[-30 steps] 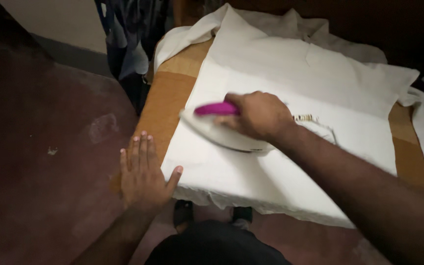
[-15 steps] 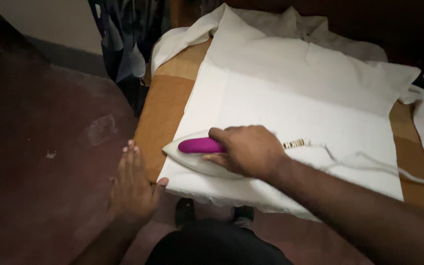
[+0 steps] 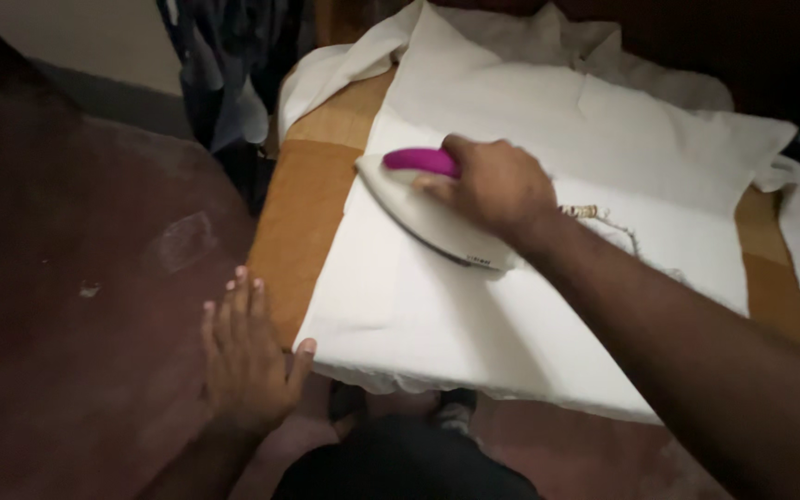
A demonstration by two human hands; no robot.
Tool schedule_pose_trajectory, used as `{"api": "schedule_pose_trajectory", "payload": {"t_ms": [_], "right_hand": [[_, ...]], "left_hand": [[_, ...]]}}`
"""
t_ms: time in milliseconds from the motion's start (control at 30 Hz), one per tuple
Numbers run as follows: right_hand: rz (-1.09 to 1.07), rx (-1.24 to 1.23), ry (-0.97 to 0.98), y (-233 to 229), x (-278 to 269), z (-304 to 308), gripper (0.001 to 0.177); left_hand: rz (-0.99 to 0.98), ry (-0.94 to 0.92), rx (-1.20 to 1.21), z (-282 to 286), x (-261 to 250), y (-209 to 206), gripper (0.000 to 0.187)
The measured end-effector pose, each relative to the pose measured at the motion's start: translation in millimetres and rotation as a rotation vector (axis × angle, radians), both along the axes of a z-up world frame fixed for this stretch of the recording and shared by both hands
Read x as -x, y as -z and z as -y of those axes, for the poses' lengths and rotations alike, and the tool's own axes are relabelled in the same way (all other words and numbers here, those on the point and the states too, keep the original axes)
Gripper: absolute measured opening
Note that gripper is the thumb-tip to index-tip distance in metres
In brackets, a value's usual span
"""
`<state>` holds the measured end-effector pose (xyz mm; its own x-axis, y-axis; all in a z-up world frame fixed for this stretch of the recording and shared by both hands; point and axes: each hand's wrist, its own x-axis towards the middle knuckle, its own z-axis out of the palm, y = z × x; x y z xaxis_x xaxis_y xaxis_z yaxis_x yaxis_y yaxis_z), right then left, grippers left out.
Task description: The person buttons a white long-sleeved shirt laid on a wooden table, then irons the front placket and body using a pink and white electric iron. They repeatedly smooth the fabric with their hands and reposition the shirt to continue ironing different sections of the front.
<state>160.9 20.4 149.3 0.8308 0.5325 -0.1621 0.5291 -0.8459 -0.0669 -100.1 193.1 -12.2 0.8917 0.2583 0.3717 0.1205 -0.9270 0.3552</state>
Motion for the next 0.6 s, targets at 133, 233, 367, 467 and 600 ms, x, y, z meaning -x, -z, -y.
{"api": "schedule_pose_trajectory", "payload": {"t_ms": [133, 233, 367, 467, 600], "right_hand": [[-0.133, 0.111, -0.083, -2.2, 39.2, 11.1, 0.050], [-0.098, 0.123, -0.164, -2.5, 66.8, 16.1, 0.052], [-0.165, 0.178, -0.026, 2.6, 32.9, 4.4, 0.054], [-0.019, 0.057, 0.037, 7.5, -12.5, -12.9, 0.060], [0.061, 0.002, 0.059, 9.1, -46.7, -24.1, 0.046]], "left_hand": [[0.162, -0.043, 0.028, 11.5, -17.2, -0.4, 0.069], [0.166, 0.036, 0.040, 15.0, -26.4, 8.4, 0.050], [0.157, 0.231, 0.034, 7.6, -22.3, 12.5, 0.032], [0.177, 0.222, 0.025, 6.0, -25.9, 11.3, 0.029], [0.160, 0.213, 0.048, 2.3, -24.9, 13.7, 0.027]]}}
